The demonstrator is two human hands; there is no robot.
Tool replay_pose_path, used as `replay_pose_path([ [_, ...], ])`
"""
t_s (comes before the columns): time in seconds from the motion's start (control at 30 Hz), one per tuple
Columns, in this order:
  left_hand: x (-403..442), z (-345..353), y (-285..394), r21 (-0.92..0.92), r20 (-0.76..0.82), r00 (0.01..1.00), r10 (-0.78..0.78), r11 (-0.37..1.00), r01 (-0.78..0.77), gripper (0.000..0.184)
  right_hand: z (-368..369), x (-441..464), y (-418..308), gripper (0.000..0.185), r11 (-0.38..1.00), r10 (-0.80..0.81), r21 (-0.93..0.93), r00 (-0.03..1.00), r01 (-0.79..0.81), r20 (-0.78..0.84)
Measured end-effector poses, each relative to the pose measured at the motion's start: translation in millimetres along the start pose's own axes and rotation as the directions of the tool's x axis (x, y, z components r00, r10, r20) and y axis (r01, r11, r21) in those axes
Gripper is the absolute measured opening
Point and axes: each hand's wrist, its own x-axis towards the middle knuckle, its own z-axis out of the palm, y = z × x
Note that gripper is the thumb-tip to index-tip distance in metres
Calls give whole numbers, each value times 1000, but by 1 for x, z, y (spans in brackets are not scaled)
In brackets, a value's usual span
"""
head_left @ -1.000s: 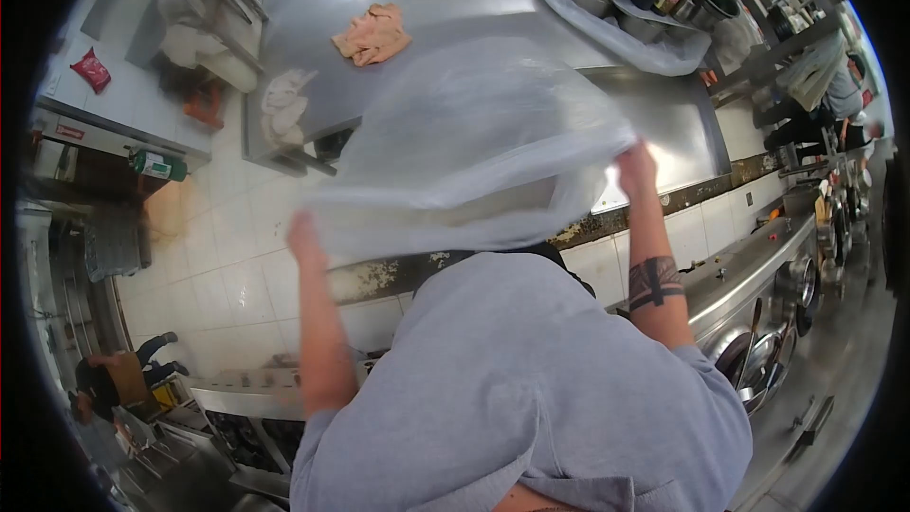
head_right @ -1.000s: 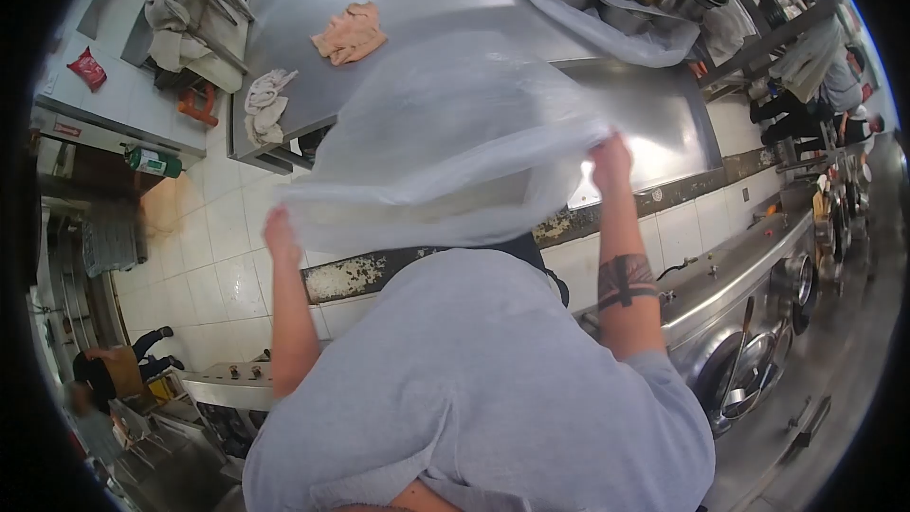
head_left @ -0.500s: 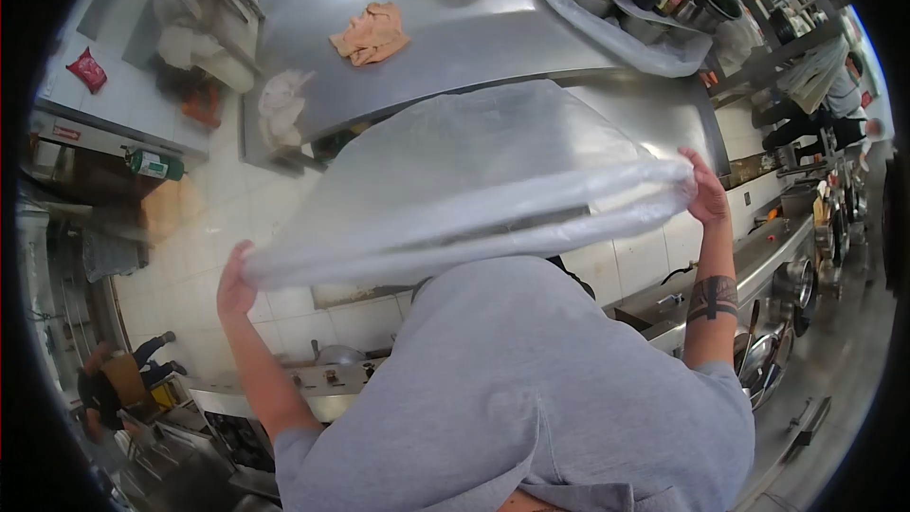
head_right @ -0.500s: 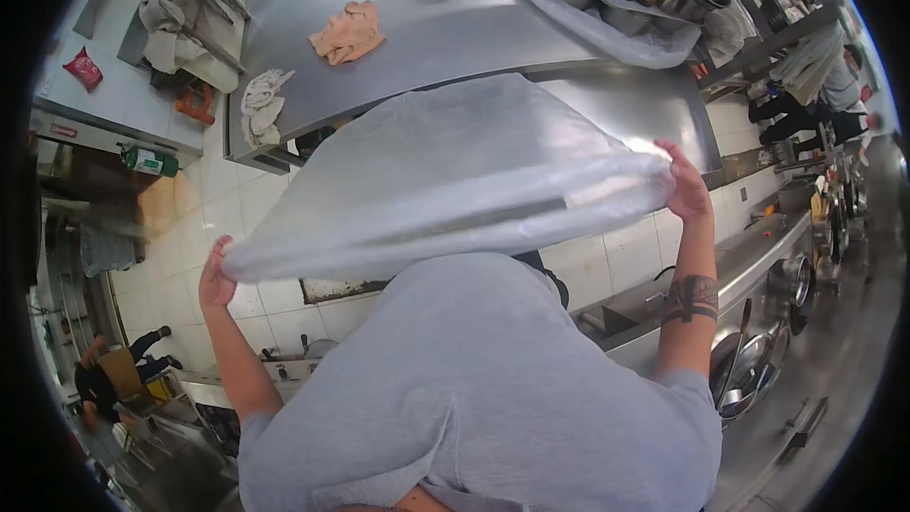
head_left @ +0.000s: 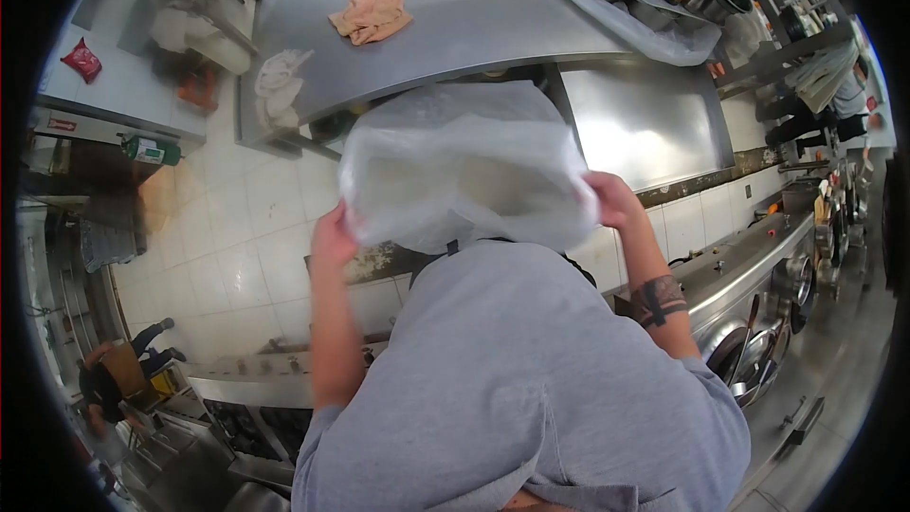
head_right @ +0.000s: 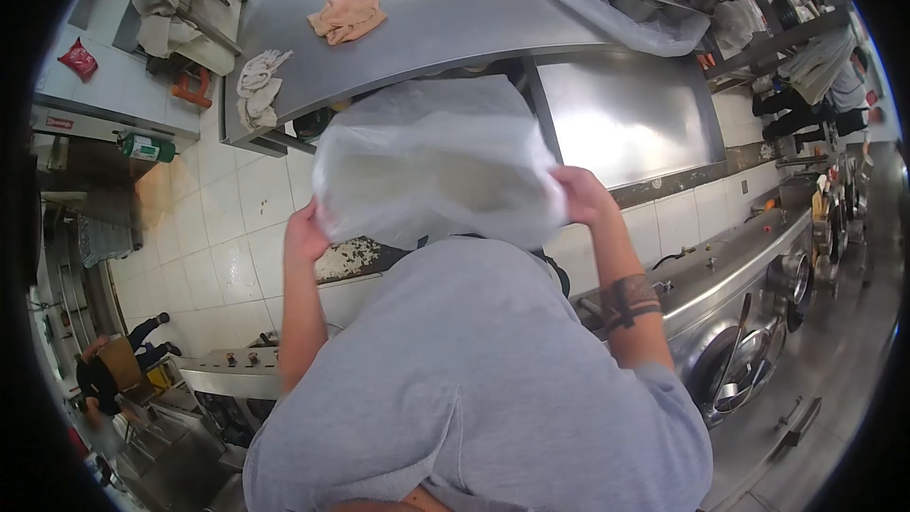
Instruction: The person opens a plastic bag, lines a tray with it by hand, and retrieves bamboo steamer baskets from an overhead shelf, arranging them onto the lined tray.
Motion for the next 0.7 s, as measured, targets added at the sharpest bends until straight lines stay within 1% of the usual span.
replay_pose_path([
  [0.03,-1,-36,17,31,148,981,-129,992,126,29,-40,-8,-11,20,975,40,-222,998,-28,50],
  [0.07,-5,-92,60,25,317,922,-221,974,225,32,-67,-28,-34,16,978,186,-153,928,-143,322],
  [0.1,-13,-133,93,39,476,827,-300,946,321,37,-119,-41,-53,20,980,200,-50,964,-195,175],
  [0.13,-65,-90,99,270,-273,956,111,962,-35,40,-105,-74,-66,26,987,-108,-153,920,53,-377],
  [0.17,-87,-95,126,362,-159,983,97,931,-33,42,-108,-99,-90,31,994,-107,-47,940,97,-325],
  [0.2,-109,-102,152,449,-43,996,81,892,-53,45,-128,-113,-110,34,989,-108,-106,993,103,-37],
  [0.23,-114,-97,163,447,-31,999,27,894,-10,48,-120,-122,-113,37,975,-188,-141,974,169,-130],
  [0.27,-115,-95,163,447,-30,999,27,894,-11,48,-110,-126,-115,37,975,-189,-141,973,170,-130],
  [0.3,-129,-57,154,435,163,976,143,878,-202,45,-75,-129,-114,37,940,-329,-107,944,323,-37],
  [0.33,-138,-31,149,385,347,903,254,839,-384,42,-56,-130,-112,38,884,-462,-60,885,465,51],
  [0.37,-139,-21,150,509,382,872,306,718,-475,37,-71,-121,-120,41,860,-476,-114,862,497,172],
  [0.4,-130,-18,154,508,381,872,307,718,-475,37,-76,-108,-125,41,860,-475,-114,863,497,173],
  [0.43,-117,-16,157,768,302,859,414,428,-476,32,-81,-95,-130,40,679,-554,-574,833,458,9],
  [0.47,-104,-15,159,928,261,808,529,92,-360,28,-85,-82,-133,39,380,-670,-896,736,230,-96],
  [0.5,-91,-12,148,903,417,617,667,-383,-196,22,-84,-68,-126,34,-49,-808,-999,589,-24,26],
  [0.53,-67,-18,137,901,420,619,663,-387,-197,22,-87,-50,-114,34,-44,-808,-999,588,-26,20],
  [0.57,-30,-30,123,946,323,622,714,-270,-181,23,-90,-27,-102,30,-124,-901,-982,431,-143,51],
  [0.6,6,-41,109,975,220,620,753,-146,-168,24,-91,-4,-90,27,-180,-959,-946,261,-268,108],
  [0.63,30,-48,96,988,109,617,779,-17,-154,27,-87,19,-77,27,257,-929,-962,297,92,-220],
  [0.67,45,-42,72,776,2,762,648,479,-410,28,-77,41,-65,29,633,-767,-667,442,394,-466],
  [0.7,53,-28,39,306,21,887,462,841,-446,29,-63,55,-49,30,758,-652,-307,650,576,-392],
])
